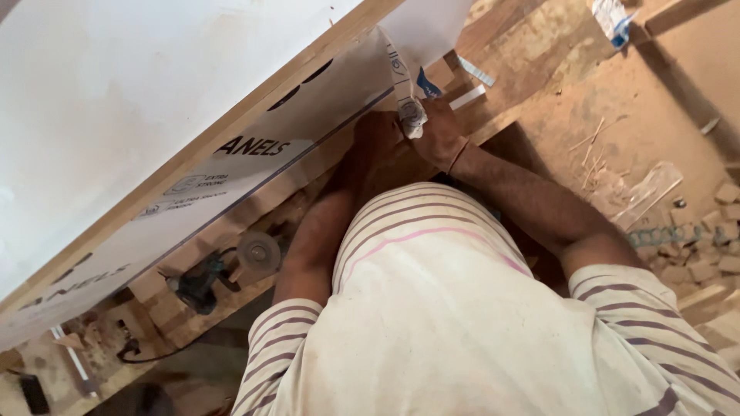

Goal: The person peels protective film from the edges of a white panel mounted on a wooden frame. They use both hands to lift and pull the film off in sections, then gather the removed film into a bundle.

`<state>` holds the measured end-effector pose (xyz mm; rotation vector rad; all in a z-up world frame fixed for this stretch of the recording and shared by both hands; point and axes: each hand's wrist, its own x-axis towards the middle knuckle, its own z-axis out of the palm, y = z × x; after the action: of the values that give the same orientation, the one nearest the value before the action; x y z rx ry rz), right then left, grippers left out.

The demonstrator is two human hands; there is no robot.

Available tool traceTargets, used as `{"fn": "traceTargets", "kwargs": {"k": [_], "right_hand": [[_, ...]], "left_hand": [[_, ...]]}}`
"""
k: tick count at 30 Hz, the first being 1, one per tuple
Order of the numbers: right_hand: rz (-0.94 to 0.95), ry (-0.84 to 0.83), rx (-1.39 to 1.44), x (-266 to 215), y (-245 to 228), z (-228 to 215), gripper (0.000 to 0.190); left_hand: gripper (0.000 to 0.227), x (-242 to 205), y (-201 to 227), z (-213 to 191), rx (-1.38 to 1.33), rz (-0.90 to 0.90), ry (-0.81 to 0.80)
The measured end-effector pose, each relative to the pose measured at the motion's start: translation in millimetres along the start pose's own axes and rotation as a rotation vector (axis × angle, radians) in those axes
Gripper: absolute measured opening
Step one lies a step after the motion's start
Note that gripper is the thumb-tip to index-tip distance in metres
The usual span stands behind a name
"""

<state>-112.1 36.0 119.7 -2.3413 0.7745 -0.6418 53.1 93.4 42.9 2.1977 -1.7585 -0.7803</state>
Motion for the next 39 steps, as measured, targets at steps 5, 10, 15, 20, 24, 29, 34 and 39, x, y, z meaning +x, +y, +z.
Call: {"fn": "traceTargets", "kwargs": {"k": [5, 10, 15, 20, 24, 29, 34, 39], "right_hand": [[0.002, 0.153, 0.082, -14, -12, 17, 0.018], [0.103, -0.056, 0.271, -14, -31, 11, 0.008], [-0.066, -0.127, 0.324, -7, -40, -1, 0.011], [-0.206, -0.223, 0.361, 2, -28, 2, 0.013], [-0.269, -0.354, 0.137, 8, -17, 18, 0.013], [-0.109, -0.501, 0.131, 16, -19, 35, 0.016], [0.043, -0.631, 0.204, 19, -14, 20, 0.029], [-0.108, -0.254, 0.280, -2, 22, -12, 0.018]], "left_hand": [[0.021, -27, 5, -28, -0.059, 0.046, 0.003], [0.031, -59, 0, -39, -0.212, 0.007, 0.012], [0.042, -79, -11, -37, -0.292, -0.044, 0.028], [0.053, -88, -19, -39, -0.393, -0.100, 0.008], [0.039, -74, -25, -68, -0.087, 0.111, -0.180], [0.059, -70, 9, -97, -1.093, -0.383, -0.044], [0.055, -27, 28, -95, -0.568, -0.377, -0.025], [0.039, -22, -5, -66, -0.080, -0.069, 0.432]]}}
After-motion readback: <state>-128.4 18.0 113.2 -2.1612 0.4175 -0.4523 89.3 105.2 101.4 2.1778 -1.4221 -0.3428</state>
